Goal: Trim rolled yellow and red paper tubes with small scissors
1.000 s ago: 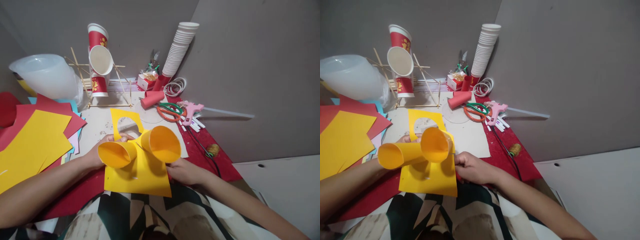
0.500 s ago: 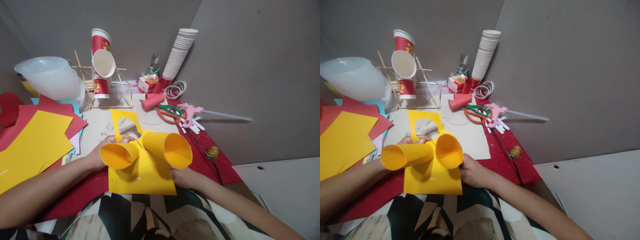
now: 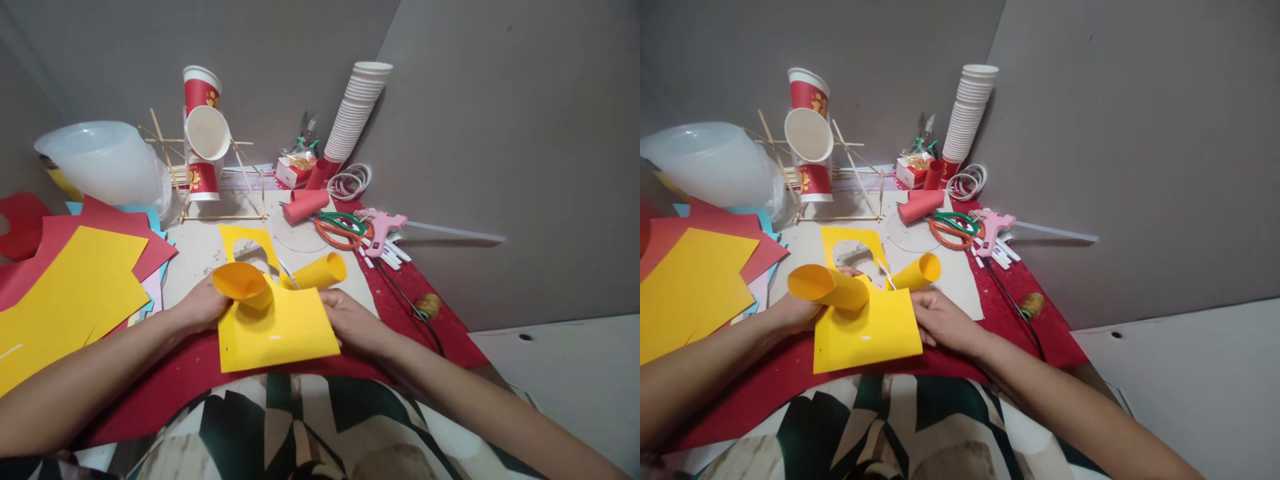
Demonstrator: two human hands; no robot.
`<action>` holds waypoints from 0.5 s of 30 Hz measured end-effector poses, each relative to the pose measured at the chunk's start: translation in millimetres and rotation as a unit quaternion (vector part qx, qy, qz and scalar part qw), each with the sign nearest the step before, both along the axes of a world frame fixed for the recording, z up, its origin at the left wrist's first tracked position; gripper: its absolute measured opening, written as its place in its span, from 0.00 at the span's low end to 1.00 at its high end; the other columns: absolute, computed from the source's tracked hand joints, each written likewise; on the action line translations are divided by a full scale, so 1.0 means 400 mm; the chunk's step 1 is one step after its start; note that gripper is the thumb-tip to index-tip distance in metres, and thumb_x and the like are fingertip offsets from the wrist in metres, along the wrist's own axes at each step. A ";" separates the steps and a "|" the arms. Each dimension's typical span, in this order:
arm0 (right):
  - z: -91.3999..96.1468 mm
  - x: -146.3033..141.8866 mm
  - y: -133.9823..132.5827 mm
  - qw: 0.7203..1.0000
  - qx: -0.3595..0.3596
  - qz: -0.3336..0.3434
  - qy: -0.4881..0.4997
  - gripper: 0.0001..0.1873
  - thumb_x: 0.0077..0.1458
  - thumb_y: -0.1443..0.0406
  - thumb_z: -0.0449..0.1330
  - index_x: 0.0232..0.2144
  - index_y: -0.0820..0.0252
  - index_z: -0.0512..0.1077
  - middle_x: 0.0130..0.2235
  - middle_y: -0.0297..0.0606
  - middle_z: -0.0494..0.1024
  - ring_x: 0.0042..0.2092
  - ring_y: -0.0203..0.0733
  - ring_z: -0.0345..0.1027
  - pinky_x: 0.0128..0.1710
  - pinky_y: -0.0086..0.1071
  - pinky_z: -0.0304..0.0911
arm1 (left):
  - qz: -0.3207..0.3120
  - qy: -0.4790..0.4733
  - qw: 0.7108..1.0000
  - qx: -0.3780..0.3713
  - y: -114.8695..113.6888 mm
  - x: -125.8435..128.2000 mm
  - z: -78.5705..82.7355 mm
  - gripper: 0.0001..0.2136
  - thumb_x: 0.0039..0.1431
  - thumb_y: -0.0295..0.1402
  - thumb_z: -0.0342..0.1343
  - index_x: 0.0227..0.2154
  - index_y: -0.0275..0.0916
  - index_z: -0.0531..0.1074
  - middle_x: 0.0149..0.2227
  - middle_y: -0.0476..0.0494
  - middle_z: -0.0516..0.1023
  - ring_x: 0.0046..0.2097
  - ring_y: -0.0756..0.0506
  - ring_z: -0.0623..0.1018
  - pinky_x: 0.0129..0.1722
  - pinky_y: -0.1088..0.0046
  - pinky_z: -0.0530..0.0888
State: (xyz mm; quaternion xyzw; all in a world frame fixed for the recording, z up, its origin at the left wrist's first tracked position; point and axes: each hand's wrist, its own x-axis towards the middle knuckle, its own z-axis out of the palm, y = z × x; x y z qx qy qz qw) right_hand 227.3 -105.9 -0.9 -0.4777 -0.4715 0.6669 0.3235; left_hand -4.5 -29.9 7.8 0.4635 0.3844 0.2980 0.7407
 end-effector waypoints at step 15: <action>0.085 -0.007 0.131 0.954 0.244 -0.123 -0.122 0.26 0.53 0.43 0.61 0.22 0.60 0.69 0.26 0.35 0.71 0.29 0.36 0.62 0.31 0.28 0.61 | 0.073 -0.019 0.996 -0.043 0.104 -0.049 -0.014 0.09 0.42 0.30 0.66 0.28 0.32 0.77 0.27 0.40 0.82 0.26 0.44 0.80 0.30 0.69 0.76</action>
